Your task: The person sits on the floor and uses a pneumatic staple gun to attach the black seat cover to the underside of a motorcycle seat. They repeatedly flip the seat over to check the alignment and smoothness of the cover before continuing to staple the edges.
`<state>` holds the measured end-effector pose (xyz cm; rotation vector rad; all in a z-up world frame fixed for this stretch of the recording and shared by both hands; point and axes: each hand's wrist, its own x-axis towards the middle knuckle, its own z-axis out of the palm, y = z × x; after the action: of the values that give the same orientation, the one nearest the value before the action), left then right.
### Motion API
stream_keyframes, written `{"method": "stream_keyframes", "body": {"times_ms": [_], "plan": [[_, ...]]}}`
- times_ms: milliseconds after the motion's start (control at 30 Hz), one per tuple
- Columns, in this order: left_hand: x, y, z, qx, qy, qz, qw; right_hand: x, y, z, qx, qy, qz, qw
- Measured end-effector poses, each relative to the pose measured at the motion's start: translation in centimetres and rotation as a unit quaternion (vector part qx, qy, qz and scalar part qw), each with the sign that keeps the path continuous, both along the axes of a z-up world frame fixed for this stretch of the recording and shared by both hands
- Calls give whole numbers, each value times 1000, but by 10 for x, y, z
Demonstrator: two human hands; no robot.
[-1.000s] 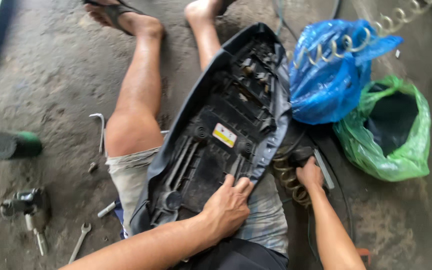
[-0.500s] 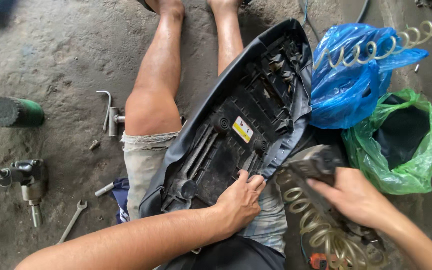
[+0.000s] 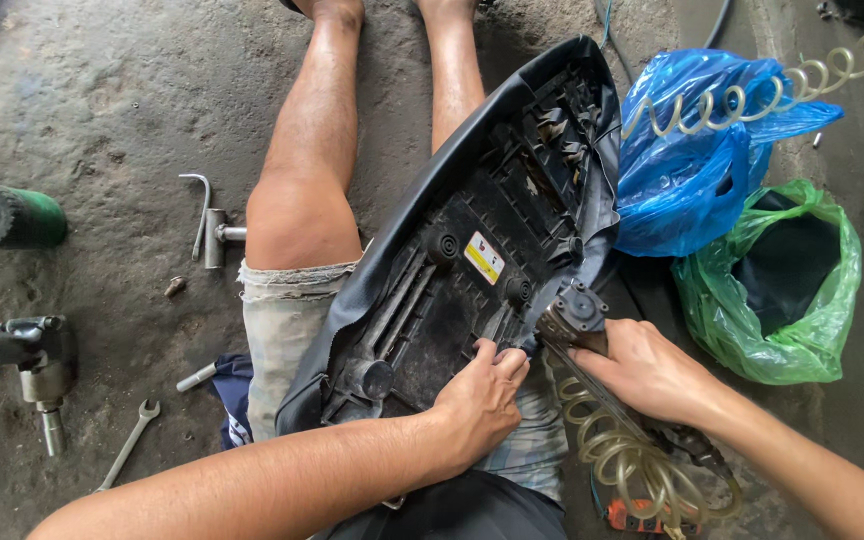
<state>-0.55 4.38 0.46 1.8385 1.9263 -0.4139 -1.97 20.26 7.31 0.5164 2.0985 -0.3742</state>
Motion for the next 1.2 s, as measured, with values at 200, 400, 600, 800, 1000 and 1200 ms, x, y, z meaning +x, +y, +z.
{"method": "stream_keyframes", "body": {"times_ms": [200, 400, 600, 800, 1000, 1200], "plan": [[4, 1, -5, 5, -5, 8, 1000, 0, -4, -7, 5, -10, 26, 1000], [3, -2, 8, -32, 8, -27, 999, -10, -20, 0, -1, -60, 33, 998], [3, -3, 11, -44, 2, -40, 998, -5, -17, -11, -4, -65, 59, 996], [7, -2, 2, -30, -6, -21, 999, -6, -23, -8, 16, -60, 67, 996], [5, -3, 8, -49, 4, -39, 998, -3, -21, -10, 16, -65, 62, 996], [7, -3, 6, -40, 5, -31, 999, -3, -21, -9, 16, -53, 55, 997]]}}
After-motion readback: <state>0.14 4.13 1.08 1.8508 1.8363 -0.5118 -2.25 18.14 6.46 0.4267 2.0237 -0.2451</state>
